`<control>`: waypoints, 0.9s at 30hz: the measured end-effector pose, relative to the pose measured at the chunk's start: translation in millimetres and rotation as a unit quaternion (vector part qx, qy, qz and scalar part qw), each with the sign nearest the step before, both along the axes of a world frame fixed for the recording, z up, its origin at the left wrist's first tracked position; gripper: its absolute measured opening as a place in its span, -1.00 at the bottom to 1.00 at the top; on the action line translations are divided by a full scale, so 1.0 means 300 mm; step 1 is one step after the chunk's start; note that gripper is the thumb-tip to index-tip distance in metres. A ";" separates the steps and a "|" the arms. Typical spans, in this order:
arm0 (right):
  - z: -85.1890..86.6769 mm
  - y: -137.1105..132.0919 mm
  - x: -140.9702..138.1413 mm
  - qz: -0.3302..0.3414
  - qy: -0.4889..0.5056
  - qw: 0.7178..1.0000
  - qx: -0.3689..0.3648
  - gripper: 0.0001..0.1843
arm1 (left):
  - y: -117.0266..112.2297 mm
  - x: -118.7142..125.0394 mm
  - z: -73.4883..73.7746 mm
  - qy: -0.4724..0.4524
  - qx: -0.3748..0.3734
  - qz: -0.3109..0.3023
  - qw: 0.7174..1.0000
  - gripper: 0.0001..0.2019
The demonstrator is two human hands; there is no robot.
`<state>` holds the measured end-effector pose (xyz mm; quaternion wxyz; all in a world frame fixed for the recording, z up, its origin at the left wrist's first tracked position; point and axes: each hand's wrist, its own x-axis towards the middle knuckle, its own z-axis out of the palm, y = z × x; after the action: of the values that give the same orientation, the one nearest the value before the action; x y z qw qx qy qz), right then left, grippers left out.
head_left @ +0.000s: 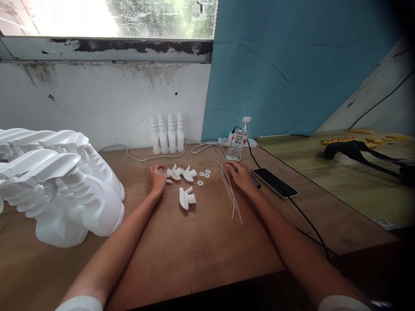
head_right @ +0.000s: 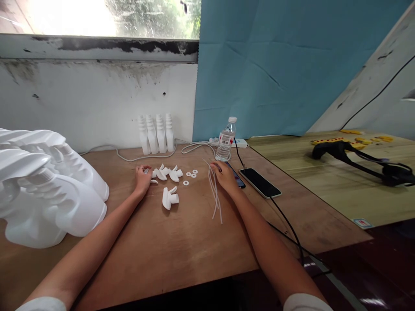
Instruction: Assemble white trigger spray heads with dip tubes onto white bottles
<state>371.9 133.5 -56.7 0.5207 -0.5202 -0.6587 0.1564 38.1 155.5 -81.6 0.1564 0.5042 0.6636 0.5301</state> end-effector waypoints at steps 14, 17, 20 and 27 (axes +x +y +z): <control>-0.001 -0.005 0.000 0.001 -0.118 0.993 0.018 -0.63 | -0.003 0.002 0.009 0.007 -0.013 -0.003 1.000 -0.93; -0.003 -0.008 -0.001 -0.014 -0.123 0.992 0.027 -0.62 | -0.002 0.001 0.007 0.009 -0.012 -0.003 1.000 -0.93; -0.003 -0.011 -0.004 -0.002 -0.118 0.993 0.014 -0.60 | -0.002 0.001 0.004 0.009 -0.012 0.000 1.000 -0.92; 0.085 -0.085 -0.011 -0.115 -0.145 0.982 -0.042 -0.46 | -0.001 0.001 0.003 0.011 -0.006 0.001 1.000 -0.93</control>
<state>368.5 108.1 -31.2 0.4119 -0.6306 -0.6561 0.0459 38.5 155.1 -80.8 0.1518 0.5081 0.6692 0.5206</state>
